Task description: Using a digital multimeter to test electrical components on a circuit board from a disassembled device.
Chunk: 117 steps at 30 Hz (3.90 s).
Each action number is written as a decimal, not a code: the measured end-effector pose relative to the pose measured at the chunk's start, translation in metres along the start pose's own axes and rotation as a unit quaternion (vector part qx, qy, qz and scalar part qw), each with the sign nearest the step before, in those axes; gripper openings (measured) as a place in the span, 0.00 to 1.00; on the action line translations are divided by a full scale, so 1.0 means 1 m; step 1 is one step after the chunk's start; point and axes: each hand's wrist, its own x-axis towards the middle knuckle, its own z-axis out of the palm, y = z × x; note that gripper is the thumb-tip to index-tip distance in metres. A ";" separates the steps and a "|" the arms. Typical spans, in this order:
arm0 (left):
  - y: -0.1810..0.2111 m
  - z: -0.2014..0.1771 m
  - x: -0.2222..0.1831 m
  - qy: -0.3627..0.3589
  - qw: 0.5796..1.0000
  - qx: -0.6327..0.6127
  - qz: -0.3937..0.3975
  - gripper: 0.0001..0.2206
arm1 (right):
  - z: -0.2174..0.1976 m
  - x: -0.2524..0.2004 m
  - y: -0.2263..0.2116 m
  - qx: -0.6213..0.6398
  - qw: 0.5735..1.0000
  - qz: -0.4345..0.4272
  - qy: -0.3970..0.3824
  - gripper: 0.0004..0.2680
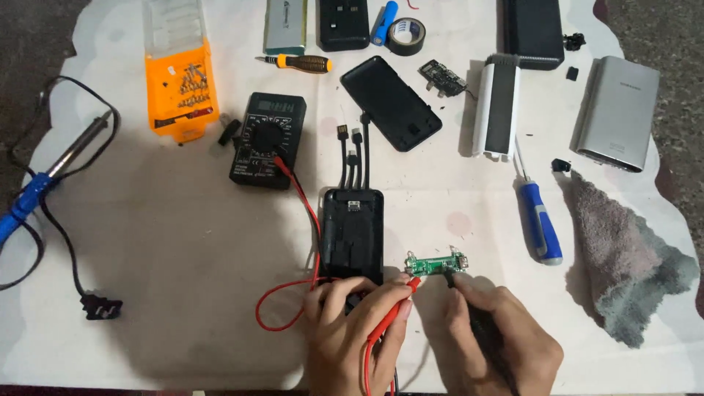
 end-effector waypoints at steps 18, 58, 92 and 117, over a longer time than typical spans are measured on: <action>0.002 -0.006 0.009 0.013 1.000 0.012 0.011 0.03 | -0.003 -0.002 0.011 -0.069 0.993 -0.096 -0.017 0.03; -0.005 0.012 -0.010 -0.018 0.995 0.068 -0.071 0.08 | 0.004 0.009 -0.006 0.041 0.995 -0.055 0.076 0.05; 0.002 0.017 -0.019 -0.057 0.975 0.123 -0.176 0.10 | -0.021 0.031 0.012 -0.023 0.995 -0.092 -0.015 0.02; 0.004 0.016 -0.005 0.023 0.994 0.052 -0.096 0.04 | -0.024 0.018 0.015 -0.039 0.999 0.034 -0.013 0.03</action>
